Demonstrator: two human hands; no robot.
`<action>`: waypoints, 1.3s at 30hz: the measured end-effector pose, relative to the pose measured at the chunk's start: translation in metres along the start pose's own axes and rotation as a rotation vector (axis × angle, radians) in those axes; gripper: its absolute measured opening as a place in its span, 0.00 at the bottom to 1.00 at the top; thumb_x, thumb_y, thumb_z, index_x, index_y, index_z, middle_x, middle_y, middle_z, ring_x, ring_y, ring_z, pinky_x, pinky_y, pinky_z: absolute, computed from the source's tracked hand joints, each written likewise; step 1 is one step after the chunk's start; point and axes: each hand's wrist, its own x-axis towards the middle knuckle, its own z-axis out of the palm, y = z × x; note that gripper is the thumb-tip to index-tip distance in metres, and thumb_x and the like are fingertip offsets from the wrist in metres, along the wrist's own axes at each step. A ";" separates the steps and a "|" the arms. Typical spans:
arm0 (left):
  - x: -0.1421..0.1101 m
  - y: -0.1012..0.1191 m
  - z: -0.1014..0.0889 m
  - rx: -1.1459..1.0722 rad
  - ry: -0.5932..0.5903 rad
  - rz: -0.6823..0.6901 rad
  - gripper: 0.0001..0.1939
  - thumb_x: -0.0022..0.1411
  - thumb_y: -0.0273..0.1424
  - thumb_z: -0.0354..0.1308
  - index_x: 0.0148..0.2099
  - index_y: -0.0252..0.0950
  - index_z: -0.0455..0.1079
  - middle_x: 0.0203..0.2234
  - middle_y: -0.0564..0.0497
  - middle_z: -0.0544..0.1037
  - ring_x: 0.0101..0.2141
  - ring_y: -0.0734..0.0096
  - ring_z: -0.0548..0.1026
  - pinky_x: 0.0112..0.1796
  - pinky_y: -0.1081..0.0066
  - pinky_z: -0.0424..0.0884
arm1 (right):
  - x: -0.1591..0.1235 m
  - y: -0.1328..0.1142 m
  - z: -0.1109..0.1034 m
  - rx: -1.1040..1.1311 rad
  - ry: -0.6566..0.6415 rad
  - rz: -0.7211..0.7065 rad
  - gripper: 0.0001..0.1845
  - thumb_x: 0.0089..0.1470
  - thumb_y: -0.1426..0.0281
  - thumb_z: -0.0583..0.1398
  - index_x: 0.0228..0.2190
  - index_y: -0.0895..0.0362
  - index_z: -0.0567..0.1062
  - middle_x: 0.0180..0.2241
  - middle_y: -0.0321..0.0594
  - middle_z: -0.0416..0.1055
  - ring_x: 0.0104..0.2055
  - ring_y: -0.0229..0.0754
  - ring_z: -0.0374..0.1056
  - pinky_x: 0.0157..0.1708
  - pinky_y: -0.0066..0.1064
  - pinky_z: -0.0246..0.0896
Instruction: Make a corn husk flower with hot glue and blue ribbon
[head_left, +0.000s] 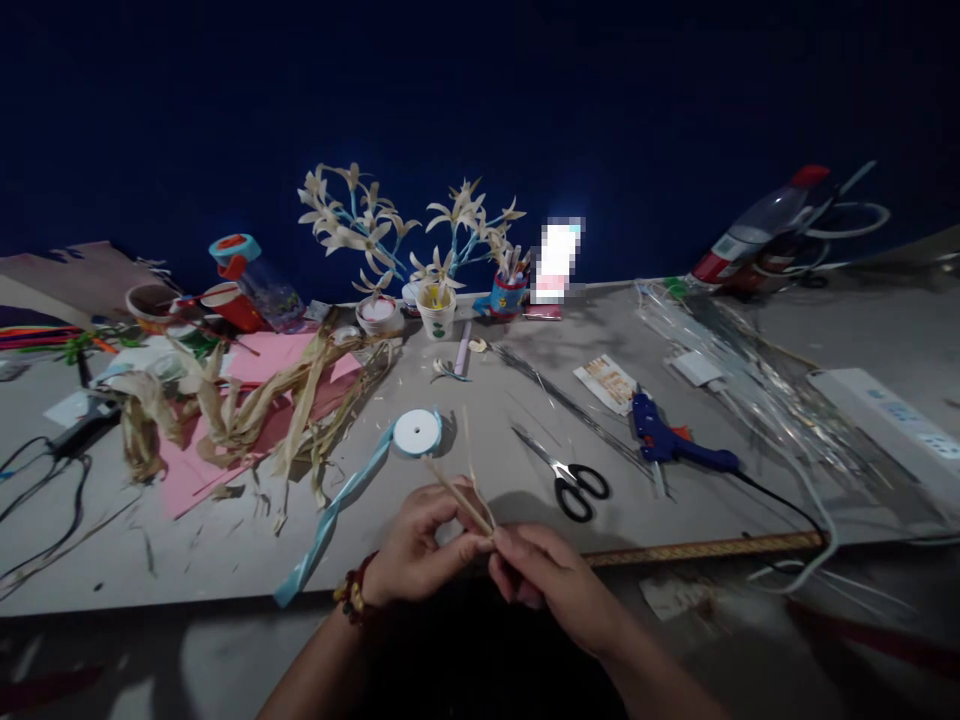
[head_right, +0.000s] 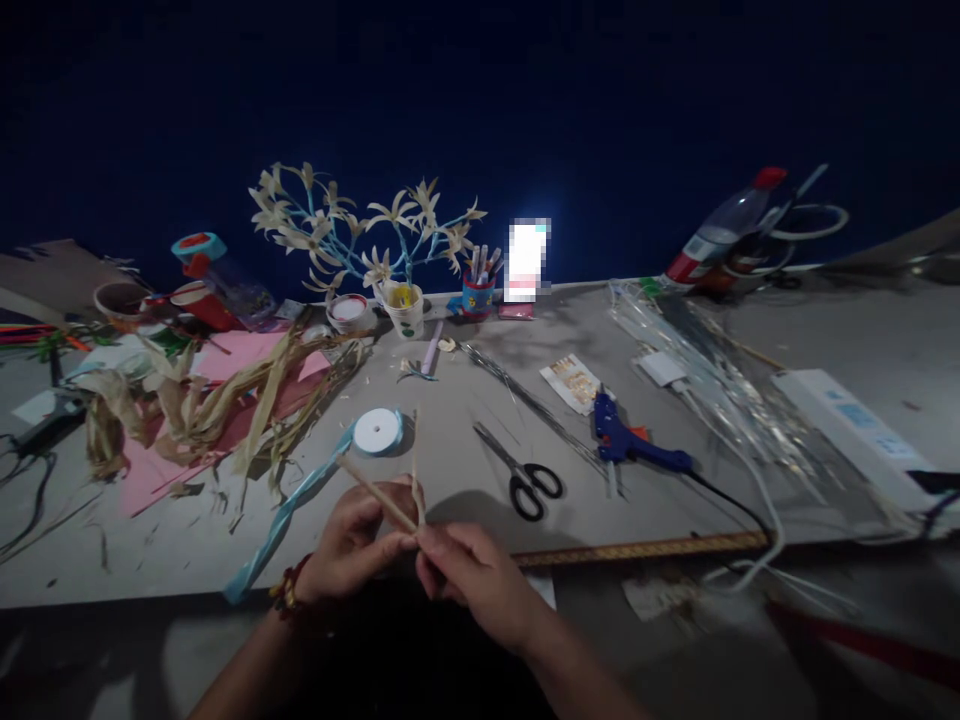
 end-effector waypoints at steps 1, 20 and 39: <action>-0.001 0.000 0.001 -0.008 0.011 0.001 0.06 0.63 0.29 0.61 0.33 0.35 0.71 0.27 0.50 0.77 0.31 0.69 0.73 0.42 0.64 0.68 | 0.001 0.001 0.001 0.087 -0.025 0.033 0.33 0.58 0.43 0.53 0.20 0.58 0.67 0.18 0.31 0.57 0.19 0.31 0.47 0.19 0.25 0.41; 0.002 0.013 0.004 0.100 0.023 -0.022 0.04 0.64 0.27 0.59 0.35 0.35 0.70 0.29 0.48 0.77 0.33 0.67 0.73 0.39 0.67 0.69 | 0.001 0.002 0.001 0.150 0.032 -0.040 0.31 0.58 0.44 0.56 0.21 0.59 0.69 0.18 0.31 0.59 0.21 0.31 0.51 0.19 0.24 0.42; -0.005 0.005 0.004 -0.169 -0.005 -0.139 0.10 0.63 0.33 0.61 0.32 0.33 0.69 0.26 0.48 0.74 0.31 0.69 0.71 0.35 0.68 0.67 | -0.008 -0.003 0.011 0.126 -0.012 -0.081 0.31 0.60 0.45 0.54 0.22 0.60 0.70 0.18 0.31 0.60 0.20 0.30 0.51 0.18 0.23 0.43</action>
